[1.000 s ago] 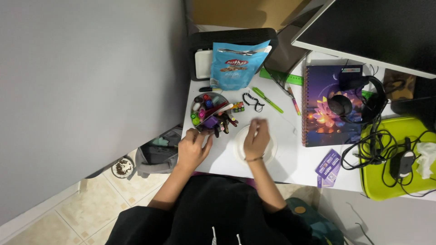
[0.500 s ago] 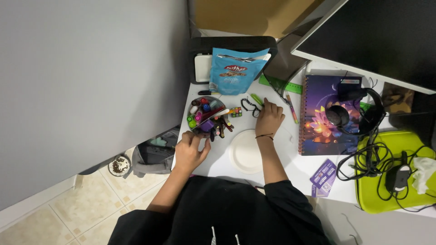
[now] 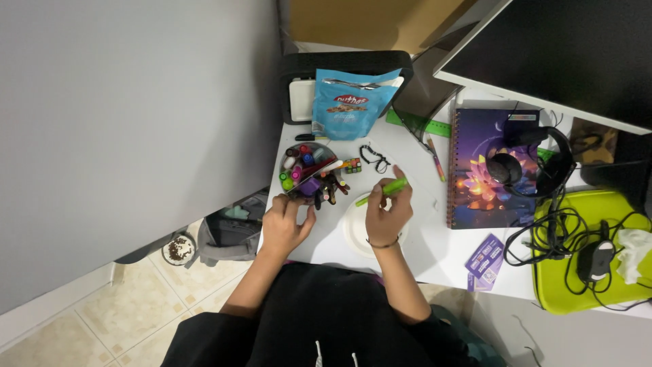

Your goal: The person organizes items on a cluttered desk. They place a small object into a container, move a white paper plate, arrange pens and markers in a holder, and place a Rubik's cube into the holder. Finally, they wipe the plate and place it on a shelf.

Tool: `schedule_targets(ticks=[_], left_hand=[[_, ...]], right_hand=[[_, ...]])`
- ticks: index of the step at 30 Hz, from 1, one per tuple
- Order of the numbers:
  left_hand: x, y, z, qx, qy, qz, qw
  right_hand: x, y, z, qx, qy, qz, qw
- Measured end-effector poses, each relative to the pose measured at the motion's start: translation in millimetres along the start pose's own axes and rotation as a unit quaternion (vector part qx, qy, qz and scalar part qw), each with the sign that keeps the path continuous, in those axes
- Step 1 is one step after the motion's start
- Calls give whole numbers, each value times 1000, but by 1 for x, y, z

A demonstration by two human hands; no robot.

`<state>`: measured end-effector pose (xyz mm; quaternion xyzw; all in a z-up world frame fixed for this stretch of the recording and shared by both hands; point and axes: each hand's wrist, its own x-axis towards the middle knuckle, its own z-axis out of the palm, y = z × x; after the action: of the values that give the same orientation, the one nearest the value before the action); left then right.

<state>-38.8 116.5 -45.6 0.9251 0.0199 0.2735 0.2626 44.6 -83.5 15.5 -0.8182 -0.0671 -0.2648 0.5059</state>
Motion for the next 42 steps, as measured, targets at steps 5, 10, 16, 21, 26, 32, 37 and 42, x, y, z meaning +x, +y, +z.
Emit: schedule_targets(ticks=[5,10,16,21,26,32,37,42], left_hand=[[3,1,-5,-12,-7,4,1000],[4,-3,-6,-22,-17,9,1000],[1,-11,-5,-14,-28,25,999],[4,-16,-6,-23,-41,45,998],[8,-15,-9,-19,-31,64,997],[13,-16,-6,-13,-15,78,997],[15,-15,-9,-20,-7,80,997],[11,-17,-5,-13,-12,81,997]], right_hand=[[16,-56,6,111,-34,-49,992],[29,-84,28,210,-74,-45,974],[59,-102,47,164,-60,-141,974],[66,-109,55,42,-157,-139,977],[76,-107,58,-59,-185,-183,964],[84,-107,59,-115,-203,-225,946],[78,-103,58,-194,-228,-260,918],[79,-103,51,-205,-277,-247,905]])
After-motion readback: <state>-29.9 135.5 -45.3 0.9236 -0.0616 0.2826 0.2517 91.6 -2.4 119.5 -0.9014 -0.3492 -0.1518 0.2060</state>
